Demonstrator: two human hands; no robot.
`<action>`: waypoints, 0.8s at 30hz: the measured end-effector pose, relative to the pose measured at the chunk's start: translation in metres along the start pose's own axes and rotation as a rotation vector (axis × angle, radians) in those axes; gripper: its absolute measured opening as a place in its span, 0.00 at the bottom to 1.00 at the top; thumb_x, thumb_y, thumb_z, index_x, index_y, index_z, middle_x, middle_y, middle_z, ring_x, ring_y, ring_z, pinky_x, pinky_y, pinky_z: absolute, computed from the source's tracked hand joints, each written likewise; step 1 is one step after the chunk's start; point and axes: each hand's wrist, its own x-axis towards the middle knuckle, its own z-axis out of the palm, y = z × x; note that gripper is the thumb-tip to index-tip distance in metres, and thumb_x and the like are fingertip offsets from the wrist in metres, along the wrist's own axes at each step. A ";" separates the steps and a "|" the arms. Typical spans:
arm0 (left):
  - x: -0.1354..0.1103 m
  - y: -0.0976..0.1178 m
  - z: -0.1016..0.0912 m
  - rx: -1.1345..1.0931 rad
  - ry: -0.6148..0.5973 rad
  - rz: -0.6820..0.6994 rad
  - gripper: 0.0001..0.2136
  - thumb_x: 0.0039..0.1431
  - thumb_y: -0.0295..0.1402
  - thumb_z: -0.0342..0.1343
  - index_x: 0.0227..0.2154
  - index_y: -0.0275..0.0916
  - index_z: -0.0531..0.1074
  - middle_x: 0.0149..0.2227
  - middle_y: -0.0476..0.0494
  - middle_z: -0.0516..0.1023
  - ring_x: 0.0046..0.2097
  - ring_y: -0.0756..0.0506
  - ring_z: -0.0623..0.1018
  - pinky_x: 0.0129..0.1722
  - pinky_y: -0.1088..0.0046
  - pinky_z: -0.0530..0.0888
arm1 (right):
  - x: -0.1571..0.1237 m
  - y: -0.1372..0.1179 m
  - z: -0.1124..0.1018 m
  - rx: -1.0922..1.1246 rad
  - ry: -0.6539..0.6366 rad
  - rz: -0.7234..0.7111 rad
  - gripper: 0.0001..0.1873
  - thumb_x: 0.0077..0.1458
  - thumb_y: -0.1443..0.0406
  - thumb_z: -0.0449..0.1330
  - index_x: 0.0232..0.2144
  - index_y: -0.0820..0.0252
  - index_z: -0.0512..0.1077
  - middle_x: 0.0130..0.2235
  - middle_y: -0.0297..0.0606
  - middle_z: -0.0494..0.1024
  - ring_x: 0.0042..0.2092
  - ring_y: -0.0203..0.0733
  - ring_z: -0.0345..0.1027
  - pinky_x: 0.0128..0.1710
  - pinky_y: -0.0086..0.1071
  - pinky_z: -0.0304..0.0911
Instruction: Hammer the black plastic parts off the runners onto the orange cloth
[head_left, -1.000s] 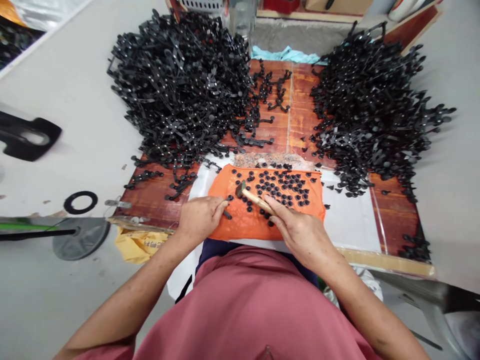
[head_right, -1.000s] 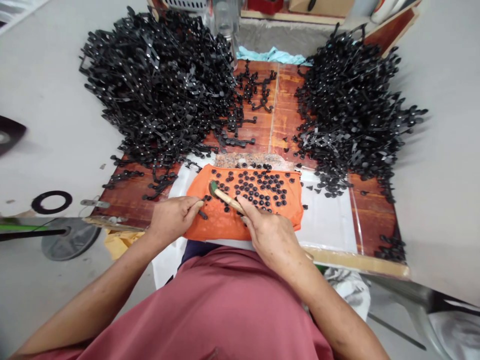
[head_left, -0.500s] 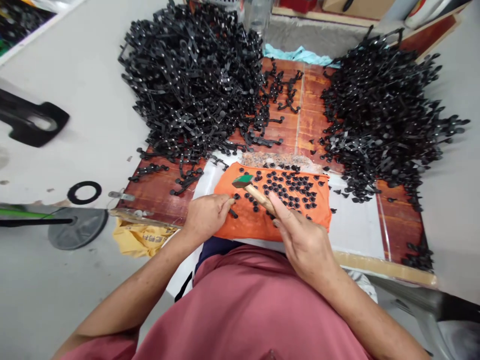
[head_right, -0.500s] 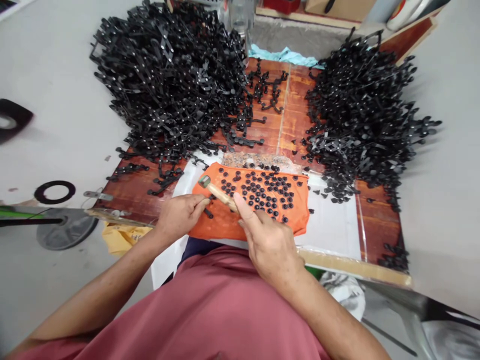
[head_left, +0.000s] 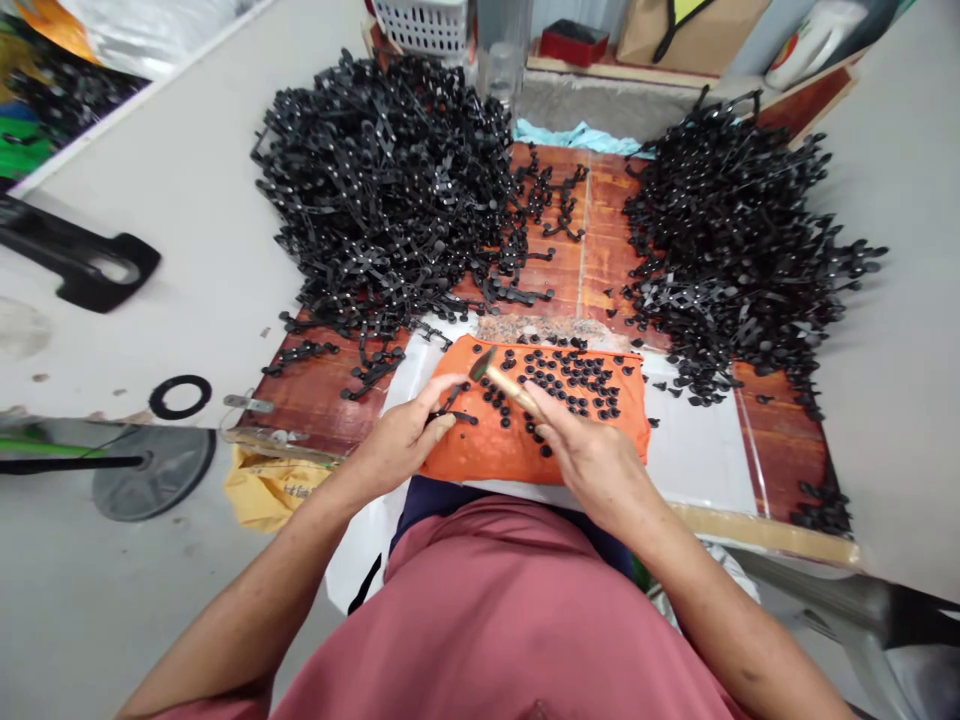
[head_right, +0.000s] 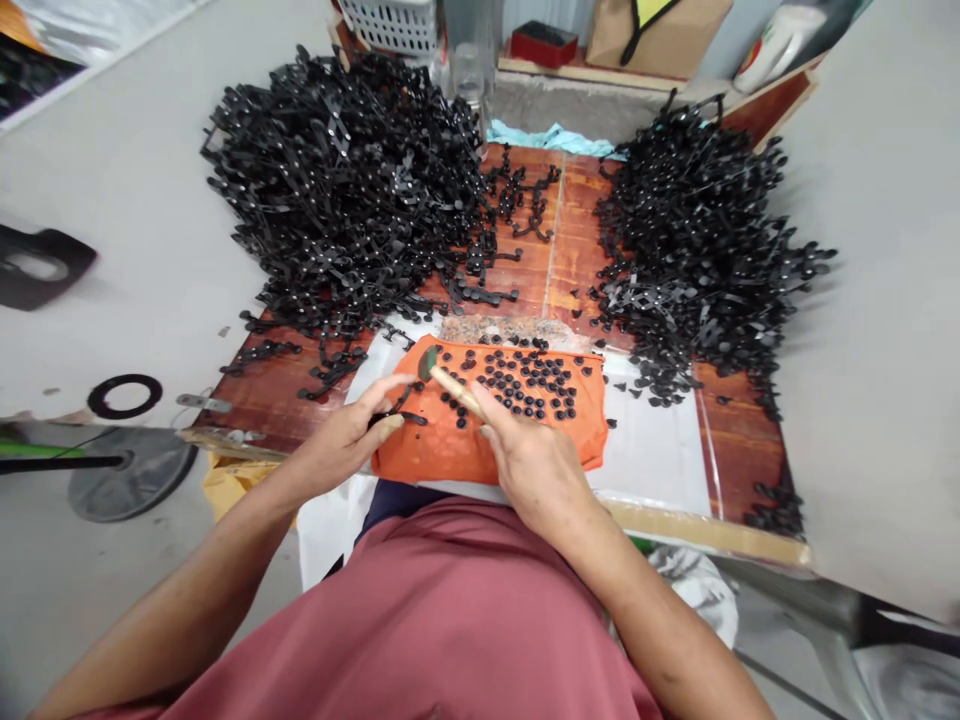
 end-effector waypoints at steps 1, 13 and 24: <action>0.000 0.000 -0.003 -0.046 -0.003 0.020 0.22 0.70 0.40 0.44 0.63 0.43 0.65 0.42 0.46 0.82 0.32 0.46 0.79 0.37 0.71 0.72 | -0.003 0.005 -0.003 0.061 0.055 0.019 0.30 0.72 0.64 0.48 0.73 0.47 0.56 0.37 0.35 0.85 0.31 0.39 0.78 0.33 0.28 0.70; 0.054 0.007 0.007 0.485 0.171 -0.104 0.18 0.74 0.43 0.42 0.45 0.43 0.76 0.39 0.41 0.85 0.40 0.42 0.82 0.36 0.71 0.67 | -0.054 0.054 -0.005 0.132 0.161 0.174 0.28 0.71 0.62 0.49 0.70 0.48 0.62 0.43 0.38 0.87 0.38 0.45 0.83 0.37 0.31 0.75; 0.064 0.013 0.010 0.589 0.091 -0.138 0.19 0.74 0.44 0.41 0.48 0.43 0.76 0.41 0.41 0.85 0.42 0.40 0.83 0.36 0.70 0.67 | -0.056 0.059 0.001 0.130 0.146 0.187 0.28 0.71 0.63 0.50 0.71 0.47 0.61 0.43 0.37 0.87 0.39 0.46 0.84 0.40 0.33 0.76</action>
